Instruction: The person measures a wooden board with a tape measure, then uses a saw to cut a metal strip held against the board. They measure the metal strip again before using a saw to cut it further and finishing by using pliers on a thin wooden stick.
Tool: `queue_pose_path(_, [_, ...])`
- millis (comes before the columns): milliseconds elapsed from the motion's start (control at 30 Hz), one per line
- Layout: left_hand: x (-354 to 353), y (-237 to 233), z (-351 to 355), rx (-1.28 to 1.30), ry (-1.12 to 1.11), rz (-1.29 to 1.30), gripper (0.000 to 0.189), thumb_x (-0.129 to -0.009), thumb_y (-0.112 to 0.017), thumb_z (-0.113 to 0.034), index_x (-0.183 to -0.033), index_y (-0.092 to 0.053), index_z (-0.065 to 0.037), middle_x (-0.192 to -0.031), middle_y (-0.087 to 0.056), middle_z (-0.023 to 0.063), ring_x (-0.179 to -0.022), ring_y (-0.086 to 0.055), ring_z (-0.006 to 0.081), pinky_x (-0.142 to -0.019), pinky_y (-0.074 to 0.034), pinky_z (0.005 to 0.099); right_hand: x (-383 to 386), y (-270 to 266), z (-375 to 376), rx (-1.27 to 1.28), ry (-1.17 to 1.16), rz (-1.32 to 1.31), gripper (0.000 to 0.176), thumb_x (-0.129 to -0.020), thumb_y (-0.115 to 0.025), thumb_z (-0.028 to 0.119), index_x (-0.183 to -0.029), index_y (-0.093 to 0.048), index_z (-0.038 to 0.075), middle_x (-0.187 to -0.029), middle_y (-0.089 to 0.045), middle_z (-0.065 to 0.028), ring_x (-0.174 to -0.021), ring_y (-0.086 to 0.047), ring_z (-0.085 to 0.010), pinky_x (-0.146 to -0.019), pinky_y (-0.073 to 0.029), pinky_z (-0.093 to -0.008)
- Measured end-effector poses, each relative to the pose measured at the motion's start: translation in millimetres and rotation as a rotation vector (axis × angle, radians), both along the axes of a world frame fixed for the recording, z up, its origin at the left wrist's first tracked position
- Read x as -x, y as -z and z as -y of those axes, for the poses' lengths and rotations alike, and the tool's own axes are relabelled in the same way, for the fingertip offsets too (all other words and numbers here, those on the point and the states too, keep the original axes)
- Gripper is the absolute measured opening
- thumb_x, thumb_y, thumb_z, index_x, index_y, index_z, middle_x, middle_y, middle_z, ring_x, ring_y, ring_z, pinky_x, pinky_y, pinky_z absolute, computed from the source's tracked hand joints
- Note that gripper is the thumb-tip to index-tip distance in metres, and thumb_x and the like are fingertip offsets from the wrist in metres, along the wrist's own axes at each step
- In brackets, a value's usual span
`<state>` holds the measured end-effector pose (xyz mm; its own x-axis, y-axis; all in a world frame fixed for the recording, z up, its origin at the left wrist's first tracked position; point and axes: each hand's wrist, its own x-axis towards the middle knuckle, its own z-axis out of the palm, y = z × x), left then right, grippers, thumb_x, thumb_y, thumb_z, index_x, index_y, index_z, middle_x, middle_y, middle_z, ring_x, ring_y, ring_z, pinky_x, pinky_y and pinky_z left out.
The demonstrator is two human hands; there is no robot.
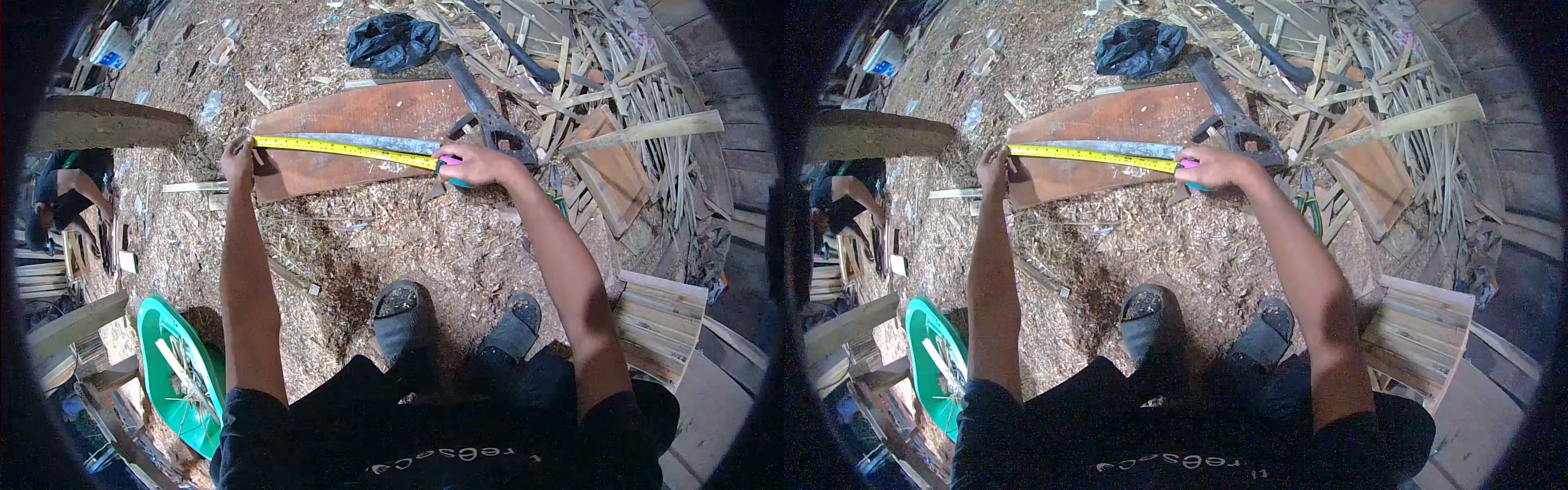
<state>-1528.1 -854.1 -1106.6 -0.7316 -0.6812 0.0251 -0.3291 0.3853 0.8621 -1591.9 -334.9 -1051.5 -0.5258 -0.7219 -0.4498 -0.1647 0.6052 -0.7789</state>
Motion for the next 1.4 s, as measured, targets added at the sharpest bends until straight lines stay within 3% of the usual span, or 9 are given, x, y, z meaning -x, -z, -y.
queue_pose_path(33, [0,-5,1,0.058,0.069,0.035,0.043,-0.085,-0.074,-0.026,-0.116,-0.061,0.001,-0.084,-0.069,0.0088,-0.074,-0.063,0.0178,-0.070,-0.050,0.0308,2,5,0,-0.005,-0.001,-0.011,0.055,-0.085,-0.061,0.043,-0.124,-0.060,0.005,-0.111,-0.066,-0.0156,-0.102,-0.063,-0.0270,-0.089,-0.048,-0.0364])
queue_pose_path(67, [1,-29,-17,0.289,0.088,0.272,0.048,-0.084,-0.074,-0.024,-0.123,-0.058,-0.003,-0.098,-0.068,0.0141,-0.086,-0.066,0.0253,-0.078,-0.051,0.0357,5,11,-1,-0.009,-0.002,-0.021,0.054,-0.086,-0.060,0.043,-0.124,-0.060,0.005,-0.111,-0.067,-0.0152,-0.101,-0.063,-0.0265,-0.089,-0.048,-0.0362])
queue_pose_path(167, [7,-54,-78,1.068,0.333,-0.048,0.051,-0.081,-0.074,-0.025,-0.126,-0.057,-0.008,-0.116,-0.062,0.0183,-0.103,-0.062,0.0331,-0.088,-0.049,0.0410,8,9,-1,-0.011,-0.002,0.056,0.052,-0.086,-0.060,0.043,-0.123,-0.061,0.006,-0.110,-0.067,-0.0146,-0.100,-0.063,-0.0249,-0.087,-0.048,-0.0356])
queue_pose_path(233, [8,-70,-138,0.699,0.851,-0.053,0.057,-0.078,-0.076,-0.029,-0.129,-0.055,-0.012,-0.131,-0.054,0.0162,-0.121,-0.051,0.0350,-0.101,-0.041,0.0452,8,9,0,0.000,-0.002,0.098,0.051,-0.087,-0.060,0.043,-0.123,-0.061,0.007,-0.109,-0.068,-0.0140,-0.099,-0.063,-0.0239,-0.087,-0.048,-0.0353])
queue_pose_path(367, [10,-52,-232,0.771,1.118,0.070,0.059,-0.078,-0.075,-0.032,-0.129,-0.056,-0.011,-0.133,-0.053,0.0117,-0.127,-0.047,0.0311,-0.110,-0.031,0.0447,5,9,0,-0.008,-0.014,0.019,0.048,-0.088,-0.060,0.042,-0.122,-0.062,0.008,-0.103,-0.069,-0.0116,-0.095,-0.063,-0.0213,-0.085,-0.048,-0.0352])
queue_pose_path(567, [12,-45,-245,0.657,1.176,0.062,0.046,-0.082,-0.067,-0.020,-0.127,-0.057,-0.013,-0.131,-0.053,0.0101,-0.125,-0.047,0.0305,-0.108,-0.033,0.0452,10,4,-2,-0.005,-0.029,0.009,0.042,-0.089,-0.059,0.041,-0.116,-0.064,0.009,-0.096,-0.069,-0.0085,-0.088,-0.063,-0.0197,-0.081,-0.048,-0.0344])
queue_pose_path(867, [13,-51,-249,0.929,1.227,0.145,0.041,-0.086,-0.059,-0.018,-0.127,-0.055,-0.017,-0.122,-0.055,0.0061,-0.124,-0.047,0.0259,-0.110,-0.029,0.0533,19,-11,-3,-0.009,-0.006,0.132,0.038,-0.086,-0.057,0.038,-0.107,-0.068,0.008,-0.096,-0.069,-0.0071,-0.088,-0.061,-0.0177,-0.081,-0.046,-0.0325])
queue_pose_path(1067, [27,-41,-245,1.005,1.292,0.106,0.037,-0.086,-0.059,-0.019,-0.123,-0.057,-0.014,-0.118,-0.056,0.0054,-0.120,-0.049,0.0255,-0.107,-0.033,0.0492,25,-10,-6,-0.017,-0.043,0.126,0.040,-0.086,-0.056,0.040,-0.108,-0.068,0.008,-0.097,-0.069,-0.0067,-0.089,-0.060,-0.0174,-0.081,-0.046,-0.0317])
queue_pose_path(1400, [25,-31,-238,0.916,1.259,0.056,0.039,-0.087,-0.060,-0.022,-0.124,-0.055,-0.013,-0.120,-0.056,0.0064,-0.117,-0.050,0.0261,-0.100,-0.037,0.0442,24,5,-26,0.025,-0.036,0.038,0.038,-0.087,-0.062,0.039,-0.112,-0.066,0.010,-0.099,-0.068,-0.0062,-0.091,-0.060,-0.0175,-0.084,-0.046,-0.0332])
